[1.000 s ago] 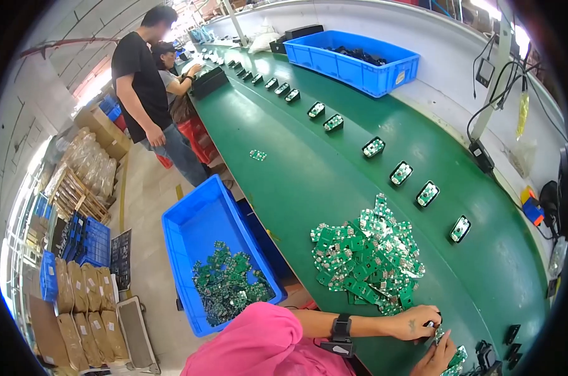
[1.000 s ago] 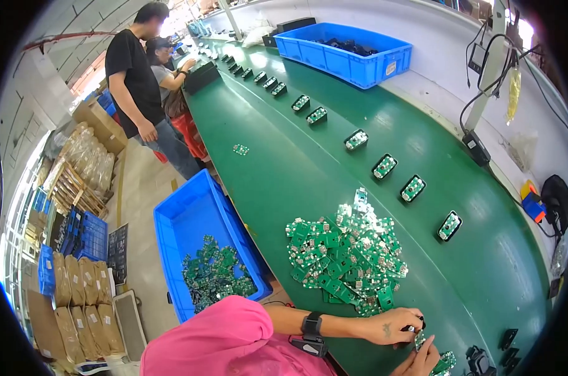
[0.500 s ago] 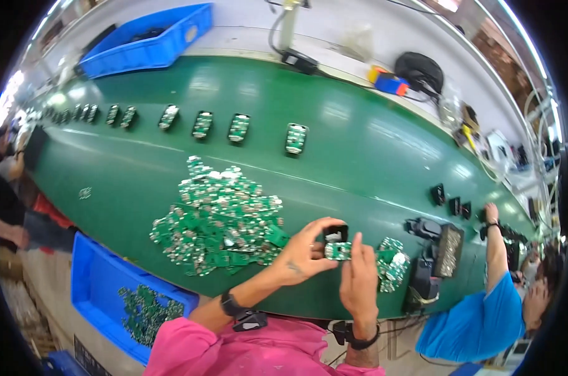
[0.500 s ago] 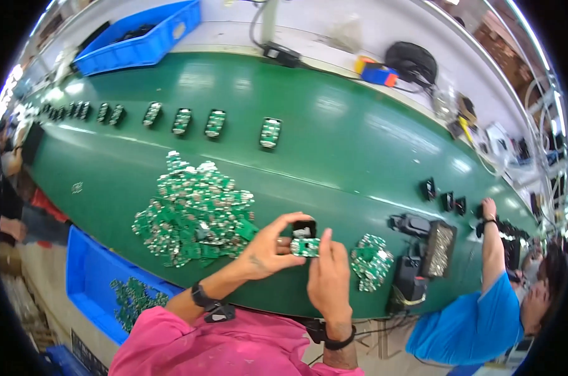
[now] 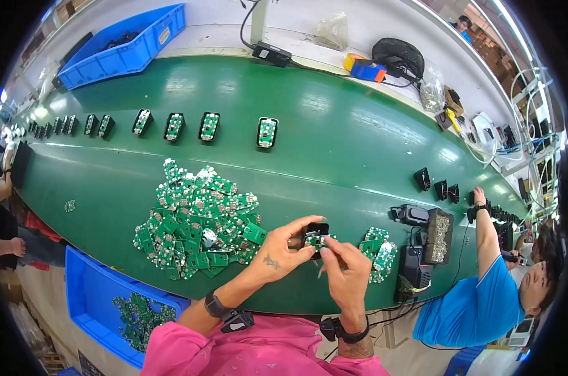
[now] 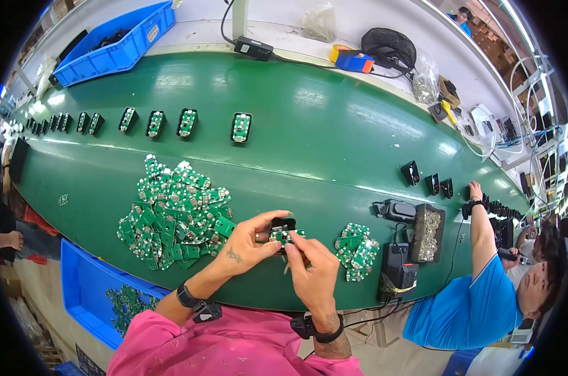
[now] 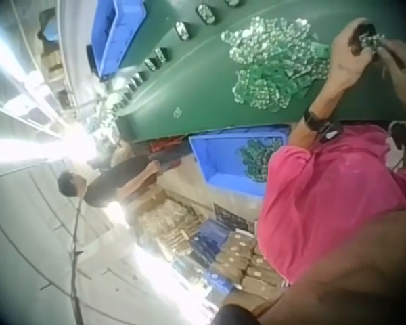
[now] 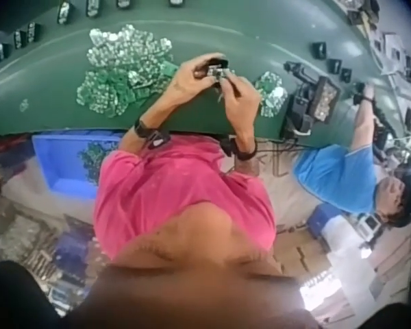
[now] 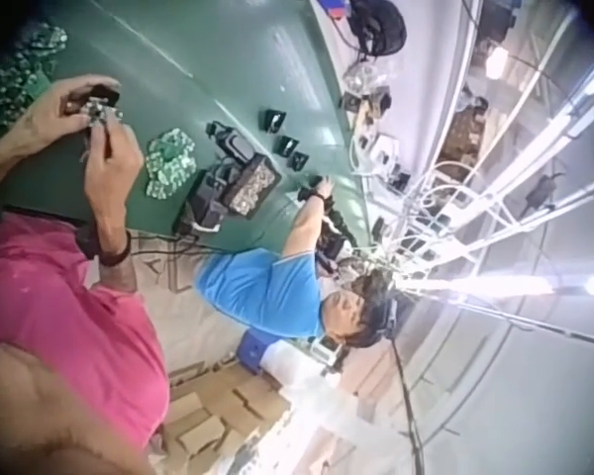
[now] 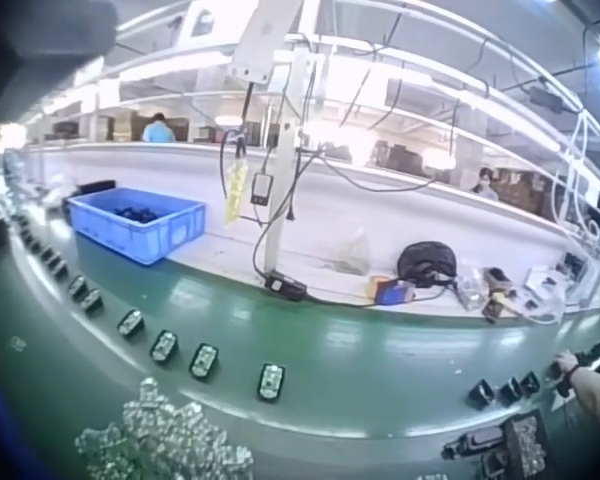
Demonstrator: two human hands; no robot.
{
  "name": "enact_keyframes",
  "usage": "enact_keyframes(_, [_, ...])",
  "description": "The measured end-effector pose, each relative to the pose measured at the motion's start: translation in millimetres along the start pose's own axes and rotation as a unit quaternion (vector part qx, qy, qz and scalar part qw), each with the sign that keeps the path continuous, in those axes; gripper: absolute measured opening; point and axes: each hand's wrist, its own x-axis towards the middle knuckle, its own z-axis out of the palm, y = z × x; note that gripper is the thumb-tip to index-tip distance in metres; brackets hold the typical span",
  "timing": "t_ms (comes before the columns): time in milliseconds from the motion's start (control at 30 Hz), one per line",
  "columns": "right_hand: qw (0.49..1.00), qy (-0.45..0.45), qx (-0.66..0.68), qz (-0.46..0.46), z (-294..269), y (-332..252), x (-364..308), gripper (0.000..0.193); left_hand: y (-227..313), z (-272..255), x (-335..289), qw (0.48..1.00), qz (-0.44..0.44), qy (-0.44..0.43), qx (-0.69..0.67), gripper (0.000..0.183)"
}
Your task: The person assembles electronic devices by hand, picking up a black plastic housing and a green circuit board, fitting the board into the housing, and placing the unit on the conveyor belt.
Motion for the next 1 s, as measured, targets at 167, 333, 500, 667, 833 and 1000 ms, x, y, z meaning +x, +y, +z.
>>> enact_keyframes(167, [0.997, -0.011, 0.066, 0.049, 6, -3, 3, 0.014, 5, 5, -2, 0.999, 0.004, 0.009, 0.044, 0.055])
enact_keyframes(333, [0.988, -0.014, 0.119, 0.099, 9, 2, 1, 0.011, 5, 5, -2, 0.997, 0.003, 0.008, 0.079, 0.054])
enact_keyframes(500, [0.998, 0.014, 0.029, 0.058, 7, 6, -3, 0.012, 10, 7, -3, 0.993, 0.021, 0.042, 0.111, 0.054])
enact_keyframes(667, [0.996, -0.044, -0.074, -0.032, -6, -3, 10, 0.009, 18, 7, -5, 0.976, 0.083, 0.092, 0.177, 0.052])
enact_keyframes(833, [0.987, -0.136, -0.082, 0.020, -21, -12, 20, 0.007, 21, 7, -5, 0.959, 0.144, 0.063, 0.234, 0.055])
enact_keyframes(1000, [0.979, -0.179, -0.093, 0.003, -29, -11, 23, 0.007, 21, 6, -4, 0.948, 0.172, 0.034, 0.264, 0.055])
